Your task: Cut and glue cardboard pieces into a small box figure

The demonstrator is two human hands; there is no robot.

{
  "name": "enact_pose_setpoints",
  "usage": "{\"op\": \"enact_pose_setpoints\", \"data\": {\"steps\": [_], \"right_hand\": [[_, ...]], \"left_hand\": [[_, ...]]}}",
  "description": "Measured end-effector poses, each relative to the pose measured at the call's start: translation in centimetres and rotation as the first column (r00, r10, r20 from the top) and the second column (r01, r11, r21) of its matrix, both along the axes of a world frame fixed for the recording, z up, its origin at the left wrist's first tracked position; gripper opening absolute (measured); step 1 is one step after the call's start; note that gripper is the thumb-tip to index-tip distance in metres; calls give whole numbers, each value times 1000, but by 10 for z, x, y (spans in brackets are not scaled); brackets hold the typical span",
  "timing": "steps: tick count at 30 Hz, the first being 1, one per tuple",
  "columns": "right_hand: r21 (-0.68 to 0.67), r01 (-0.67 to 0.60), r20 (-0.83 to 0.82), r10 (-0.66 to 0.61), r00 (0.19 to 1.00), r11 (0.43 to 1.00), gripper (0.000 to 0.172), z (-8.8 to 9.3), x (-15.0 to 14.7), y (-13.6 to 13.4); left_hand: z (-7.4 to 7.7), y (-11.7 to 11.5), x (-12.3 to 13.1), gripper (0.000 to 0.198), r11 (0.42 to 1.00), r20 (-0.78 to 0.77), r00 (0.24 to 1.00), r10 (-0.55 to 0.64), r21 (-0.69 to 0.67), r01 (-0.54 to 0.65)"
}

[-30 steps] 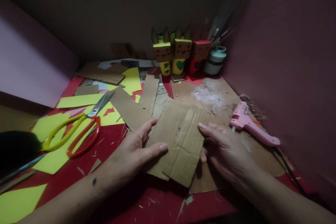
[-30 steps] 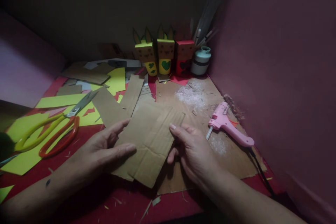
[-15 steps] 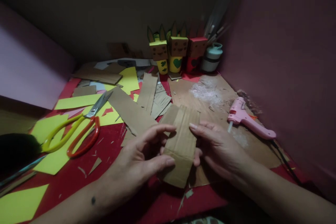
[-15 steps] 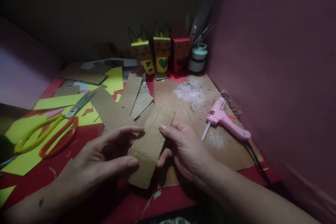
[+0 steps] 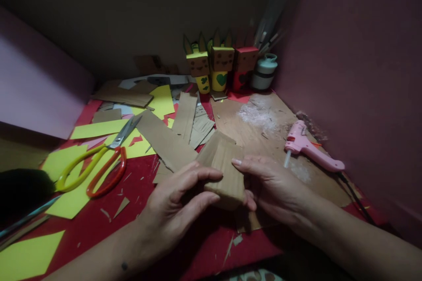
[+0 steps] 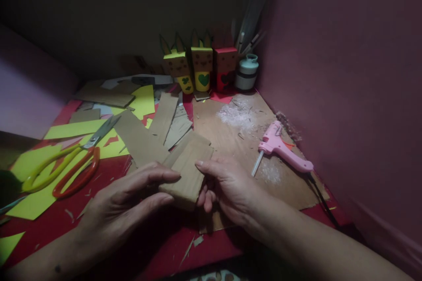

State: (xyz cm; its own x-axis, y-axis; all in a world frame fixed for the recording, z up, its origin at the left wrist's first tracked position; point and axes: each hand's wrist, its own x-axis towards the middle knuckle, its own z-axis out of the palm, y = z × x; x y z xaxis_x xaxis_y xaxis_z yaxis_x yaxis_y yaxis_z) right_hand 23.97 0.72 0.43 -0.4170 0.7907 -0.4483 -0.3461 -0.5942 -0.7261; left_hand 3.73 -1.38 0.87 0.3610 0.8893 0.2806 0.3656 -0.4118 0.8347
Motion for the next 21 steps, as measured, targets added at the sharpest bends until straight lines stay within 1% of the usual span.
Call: {"op": "enact_pose_setpoints", "data": {"steps": [2, 4, 5, 6, 7, 8, 9, 10, 11, 12, 13, 14, 15, 17, 19, 21], "right_hand": [[12, -33, 22, 33, 999, 999, 26, 1, 2, -3], [79, -37, 75, 31, 997, 996, 26, 2, 5, -9], [148, -15, 121, -3, 993, 989, 31, 2, 6, -13], [244, 34, 179, -79, 981, 969, 42, 2, 7, -18], [374, 88, 244, -190, 951, 923, 57, 2, 8, -22], [544, 116, 291, -317, 903, 831, 71, 1, 9, -26], [709, 72, 321, -411, 853, 702, 76, 1, 9, -29], [833, -35, 341, -462, 819, 552, 71, 1, 9, -32], [901, -136, 351, -507, 787, 413, 62, 2, 9, -33], [928, -219, 356, -550, 756, 300, 52, 3, 8, -34], [934, -279, 357, -584, 729, 223, 42, 4, 8, -34], [932, -315, 356, -611, 707, 179, 35, 5, 7, -34], [930, -332, 353, -629, 692, 156, 32, 6, 6, -34], [928, -343, 354, -628, 693, 145, 29, 7, 4, -33], [934, -322, 347, -623, 701, 157, 29, 5, 3, -34], [944, -268, 328, -643, 692, 194, 34, 2, 2, -35]], "left_hand": [[2, -1, 1, 22, 999, 20, 999, 36, -36, -36], [5, -2, 3, 17, 988, 65, 993, 103, -126, -94], [7, -3, 4, 15, 978, 93, 987, 132, -177, -114], [8, -3, 4, 14, 966, 121, 980, 156, -225, -125], [9, -4, 4, 14, 956, 146, 975, 169, -263, -127], [10, -4, 4, 15, 951, 169, 971, 171, -287, -118], [11, -5, 4, 16, 945, 184, 968, 172, -307, -110], [11, -6, 4, 16, 940, 197, 965, 173, -325, -102], [12, -7, 4, 16, 936, 211, 962, 173, -339, -94], [12, -8, 3, 16, 932, 224, 959, 174, -353, -87], [12, -9, 3, 16, 928, 239, 955, 175, -365, -79], [12, -10, 3, 17, 924, 254, 950, 182, -374, -77], [13, -11, 3, 18, 923, 267, 946, 185, -376, -75], [13, -13, 3, 18, 929, 275, 943, 187, -362, -79], [14, -14, 3, 20, 940, 260, 950, 174, -330, -82], [14, -15, 3, 21, 949, 246, 955, 165, -302, -86]]}}
